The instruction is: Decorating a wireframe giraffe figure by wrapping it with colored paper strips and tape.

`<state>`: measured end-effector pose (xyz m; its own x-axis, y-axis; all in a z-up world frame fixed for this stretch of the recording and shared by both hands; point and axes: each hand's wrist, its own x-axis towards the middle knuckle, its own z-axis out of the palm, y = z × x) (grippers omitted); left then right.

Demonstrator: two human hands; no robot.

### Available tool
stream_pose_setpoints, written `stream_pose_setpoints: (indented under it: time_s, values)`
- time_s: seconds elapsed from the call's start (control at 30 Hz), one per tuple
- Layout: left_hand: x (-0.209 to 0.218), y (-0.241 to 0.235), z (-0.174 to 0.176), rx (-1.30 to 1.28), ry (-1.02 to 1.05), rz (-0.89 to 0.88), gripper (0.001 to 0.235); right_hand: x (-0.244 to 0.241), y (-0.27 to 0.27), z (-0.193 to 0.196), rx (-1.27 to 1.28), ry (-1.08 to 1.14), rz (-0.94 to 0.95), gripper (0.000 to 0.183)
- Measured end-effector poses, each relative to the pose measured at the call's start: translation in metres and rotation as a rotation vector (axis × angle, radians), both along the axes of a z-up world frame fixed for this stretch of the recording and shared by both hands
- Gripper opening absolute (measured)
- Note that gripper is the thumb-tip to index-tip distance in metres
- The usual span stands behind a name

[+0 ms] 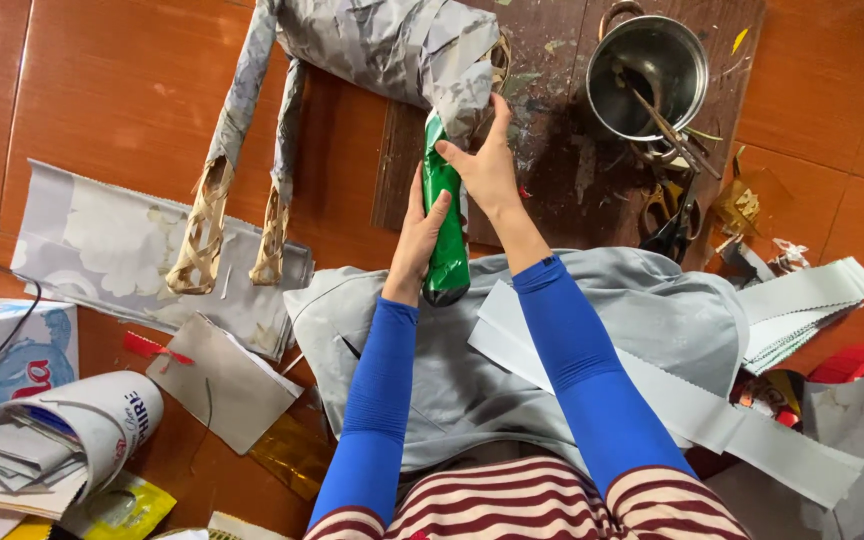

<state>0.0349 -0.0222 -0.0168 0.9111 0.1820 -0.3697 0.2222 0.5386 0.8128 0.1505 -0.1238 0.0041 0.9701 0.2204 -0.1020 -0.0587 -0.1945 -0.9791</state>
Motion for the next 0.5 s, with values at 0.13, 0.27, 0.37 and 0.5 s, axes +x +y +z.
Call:
stream_pose_setpoints:
  time_s: [0.13, 0.27, 0.37, 0.5]
  values:
    - [0.003, 0.001, 0.019, -0.023, 0.041, -0.005, 0.074, 0.005, -0.004, -0.018, 0.185, 0.006, 0.076, 0.098]
    - [0.004, 0.001, 0.017, 0.014, 0.054, -0.009, 0.074, -0.001, 0.003, -0.008, 0.12, 0.012, 0.015, 0.095]
    - [0.003, 0.002, 0.015, 0.006, 0.064, -0.01, 0.073, -0.002, 0.007, -0.008, 0.104, 0.059, -0.016, 0.096]
    - [0.002, 0.0, 0.014, -0.011, 0.07, -0.014, 0.07, -0.003, 0.008, -0.023, 0.191, 0.077, -0.016, 0.097]
